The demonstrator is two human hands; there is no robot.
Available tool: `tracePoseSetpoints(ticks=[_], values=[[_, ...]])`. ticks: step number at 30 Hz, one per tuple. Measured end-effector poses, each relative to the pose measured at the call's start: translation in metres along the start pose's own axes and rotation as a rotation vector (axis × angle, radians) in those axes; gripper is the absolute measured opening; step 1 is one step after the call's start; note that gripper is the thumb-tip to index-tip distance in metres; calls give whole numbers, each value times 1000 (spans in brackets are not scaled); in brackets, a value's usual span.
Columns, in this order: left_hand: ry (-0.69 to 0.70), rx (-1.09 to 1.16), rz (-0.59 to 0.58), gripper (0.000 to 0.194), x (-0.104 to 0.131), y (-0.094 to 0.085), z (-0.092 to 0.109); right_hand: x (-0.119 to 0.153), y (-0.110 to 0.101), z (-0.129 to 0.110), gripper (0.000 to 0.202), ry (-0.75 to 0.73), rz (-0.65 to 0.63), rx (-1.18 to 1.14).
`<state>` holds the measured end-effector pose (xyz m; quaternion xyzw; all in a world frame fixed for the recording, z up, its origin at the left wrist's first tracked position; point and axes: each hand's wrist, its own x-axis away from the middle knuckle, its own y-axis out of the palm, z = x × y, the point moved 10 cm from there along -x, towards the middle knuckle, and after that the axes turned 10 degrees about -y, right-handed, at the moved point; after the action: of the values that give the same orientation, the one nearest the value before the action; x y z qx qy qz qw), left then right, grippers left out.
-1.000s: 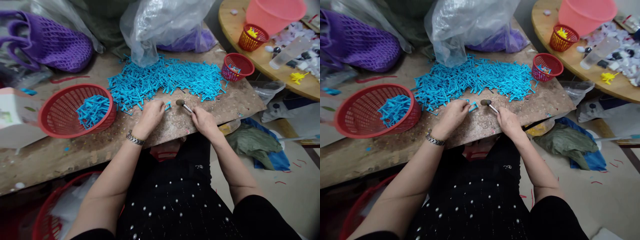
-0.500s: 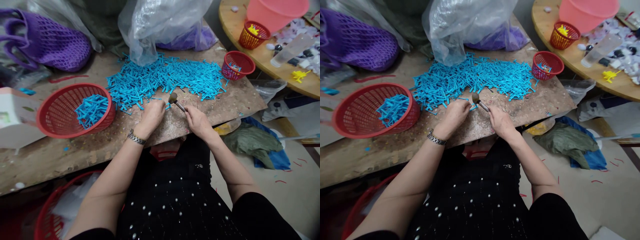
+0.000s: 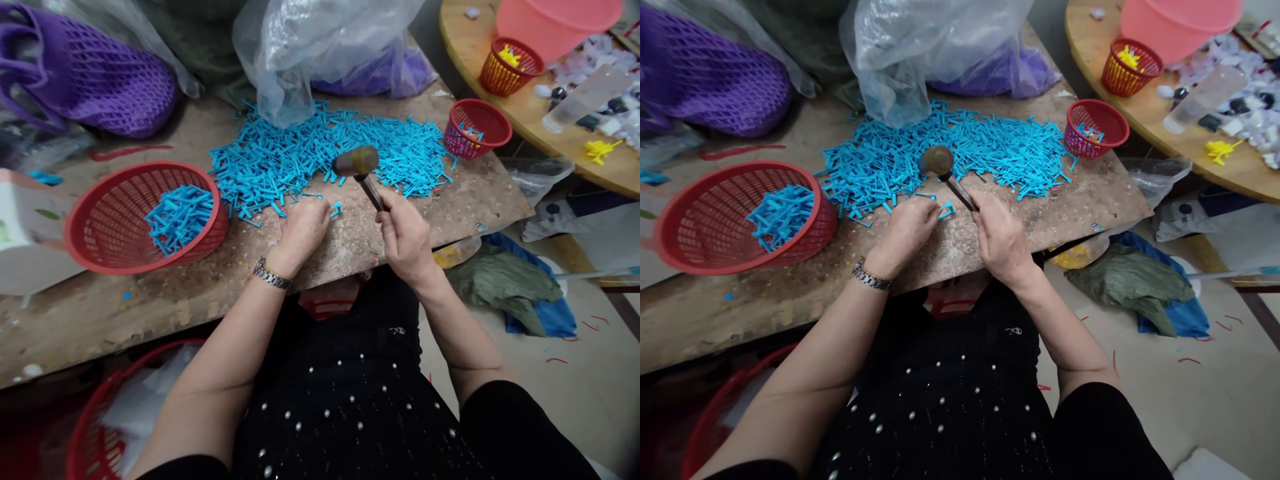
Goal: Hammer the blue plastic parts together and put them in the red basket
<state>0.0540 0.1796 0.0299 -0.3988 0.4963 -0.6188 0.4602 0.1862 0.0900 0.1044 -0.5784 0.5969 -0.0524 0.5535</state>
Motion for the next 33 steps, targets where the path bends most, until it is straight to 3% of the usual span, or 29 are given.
tracePoseSetpoints(ticks=[3, 5, 11, 17, 20, 24, 28, 31, 33], values=[[-13, -8, -3, 34, 0, 1, -1, 13, 41, 26, 44, 139, -258, 60], [-18, -10, 0, 34, 0, 2, -1, 22, 57, 45, 44, 235, -371, 110], [-37, 17, 16, 31, 0, 2, -4, 21, 45, 52, 47, 258, -346, 149], [-42, 124, 95, 28, 8, -14, -16, 31, 47, 64, 45, 350, -447, 321], [-83, 178, 226, 25, 20, -39, -37, 34, 48, 67, 42, 348, -483, 406], [-185, 170, 398, 27, 42, -84, -74, 33, 49, 67, 36, 309, -469, 436], [-370, 122, 526, 32, 65, -124, -119, 35, 49, 71, 33, 298, -413, 409], [-531, 85, 561, 34, 79, -137, -155, 35, 48, 72, 31, 266, -356, 398], [-559, 97, 574, 39, 84, -139, -170, 35, 48, 71, 30, 247, -336, 396]])
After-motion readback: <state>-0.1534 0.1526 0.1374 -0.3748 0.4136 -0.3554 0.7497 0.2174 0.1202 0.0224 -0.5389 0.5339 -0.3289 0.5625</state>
